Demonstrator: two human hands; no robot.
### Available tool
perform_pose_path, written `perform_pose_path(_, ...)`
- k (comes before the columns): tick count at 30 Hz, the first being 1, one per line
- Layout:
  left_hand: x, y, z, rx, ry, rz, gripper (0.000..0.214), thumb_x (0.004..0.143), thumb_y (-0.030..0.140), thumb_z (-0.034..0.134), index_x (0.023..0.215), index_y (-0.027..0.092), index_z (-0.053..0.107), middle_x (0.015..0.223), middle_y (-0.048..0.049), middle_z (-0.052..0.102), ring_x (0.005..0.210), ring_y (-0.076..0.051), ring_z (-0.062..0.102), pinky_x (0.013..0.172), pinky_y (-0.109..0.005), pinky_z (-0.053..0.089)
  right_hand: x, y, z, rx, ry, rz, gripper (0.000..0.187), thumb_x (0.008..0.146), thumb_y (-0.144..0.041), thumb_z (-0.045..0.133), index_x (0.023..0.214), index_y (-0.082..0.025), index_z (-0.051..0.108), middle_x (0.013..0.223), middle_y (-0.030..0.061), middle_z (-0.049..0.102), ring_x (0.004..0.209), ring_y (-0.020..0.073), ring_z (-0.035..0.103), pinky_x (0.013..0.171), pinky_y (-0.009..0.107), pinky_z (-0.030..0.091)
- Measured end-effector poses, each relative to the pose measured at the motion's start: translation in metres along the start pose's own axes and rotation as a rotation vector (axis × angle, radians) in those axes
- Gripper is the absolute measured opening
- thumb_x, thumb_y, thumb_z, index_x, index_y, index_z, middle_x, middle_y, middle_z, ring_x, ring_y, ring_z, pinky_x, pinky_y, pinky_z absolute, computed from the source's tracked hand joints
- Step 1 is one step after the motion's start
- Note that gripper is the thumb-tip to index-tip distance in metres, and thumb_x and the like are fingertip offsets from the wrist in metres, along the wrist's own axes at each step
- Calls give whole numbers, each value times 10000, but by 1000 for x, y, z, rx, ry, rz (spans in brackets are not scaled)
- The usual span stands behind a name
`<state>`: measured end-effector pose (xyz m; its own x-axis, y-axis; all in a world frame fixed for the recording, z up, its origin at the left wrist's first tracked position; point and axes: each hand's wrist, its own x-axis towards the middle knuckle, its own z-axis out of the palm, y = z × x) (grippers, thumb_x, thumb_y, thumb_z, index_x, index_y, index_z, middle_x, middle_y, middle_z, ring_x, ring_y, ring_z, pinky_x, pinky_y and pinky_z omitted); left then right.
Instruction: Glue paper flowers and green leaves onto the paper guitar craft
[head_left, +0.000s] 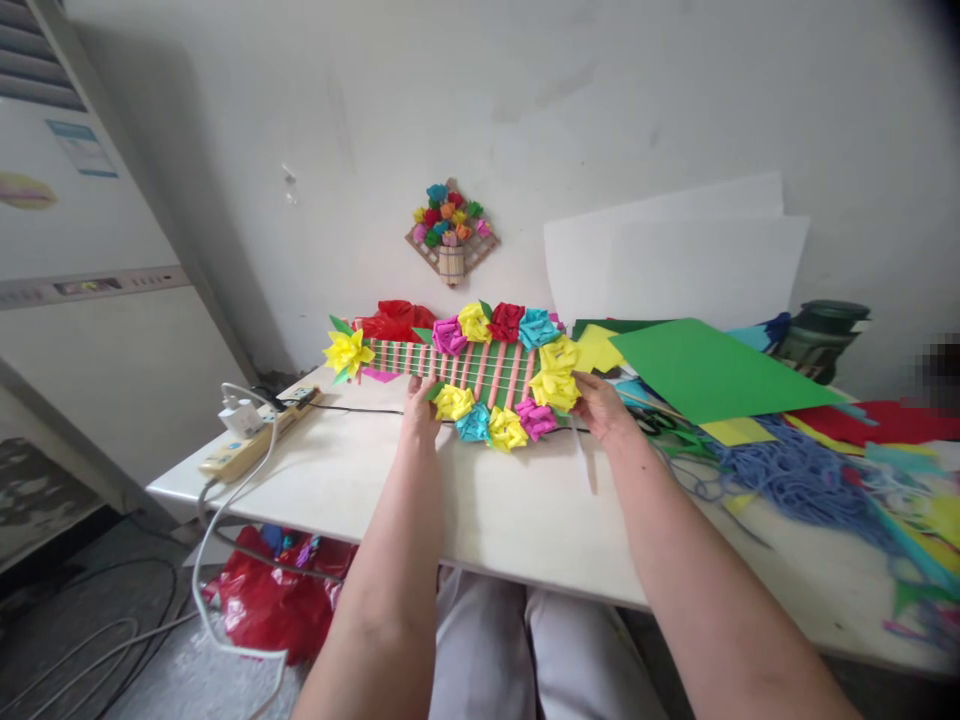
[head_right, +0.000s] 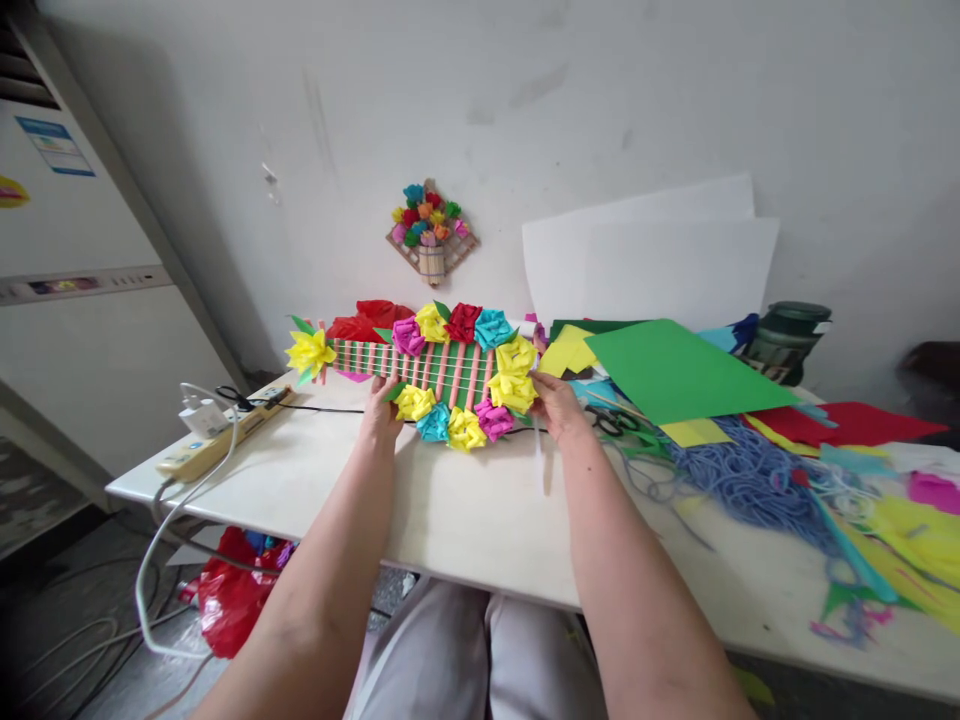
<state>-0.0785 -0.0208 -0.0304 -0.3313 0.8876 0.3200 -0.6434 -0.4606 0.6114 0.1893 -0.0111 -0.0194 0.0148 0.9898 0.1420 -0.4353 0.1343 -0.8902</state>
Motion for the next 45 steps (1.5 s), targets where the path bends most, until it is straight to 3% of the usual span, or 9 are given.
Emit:
perform_pose_path(6,4,0,-3,9,21,-10,322,556,173,763,814,212,574,768,15,666,662,-124,626,627,-235,485,1,-3,-4,-23,-46,-43,311,364,-276,815,619,-190,659,558,-17,646,557,155,599,434,227,404)
perform_pose_path(11,7,0,-4,-14,31,-19,335,561,148,758,841,214,586,719,15,656,695,-140,639,650,-243,484,-1,-6,-4,-53,-68,-62,253,396,-250,800,593,-196,650,579,-8,658,683,196,643,565,281,488)
perform_pose_path(19,8,6,-9,28,25,-70,296,536,179,775,754,173,573,705,-5,649,637,-130,619,612,-233,468,-5,-10,-6,-17,-126,-58,271,382,-226,806,616,-207,670,681,2,694,772,210,647,647,307,505)
perform_pose_path(24,8,15,-12,94,-80,-137,233,576,175,737,752,159,585,741,-31,650,661,-144,606,582,-243,463,-2,-9,-8,-43,-110,-134,236,407,-229,797,597,-215,657,658,-4,687,786,204,643,685,308,494)
perform_pose_path(33,9,16,-9,-31,-110,-20,222,681,108,607,867,229,608,917,-44,649,860,-160,599,711,-271,469,-4,-15,-1,-139,-153,-210,220,456,-232,782,650,-224,680,681,-9,695,741,200,644,722,332,488)
perform_pose_path(45,13,15,-4,-8,-38,46,231,634,141,670,839,238,624,945,-28,660,881,-158,600,750,-271,443,-6,-15,12,-139,-135,-316,235,498,-215,766,727,-241,727,744,-13,709,730,170,644,748,328,506)
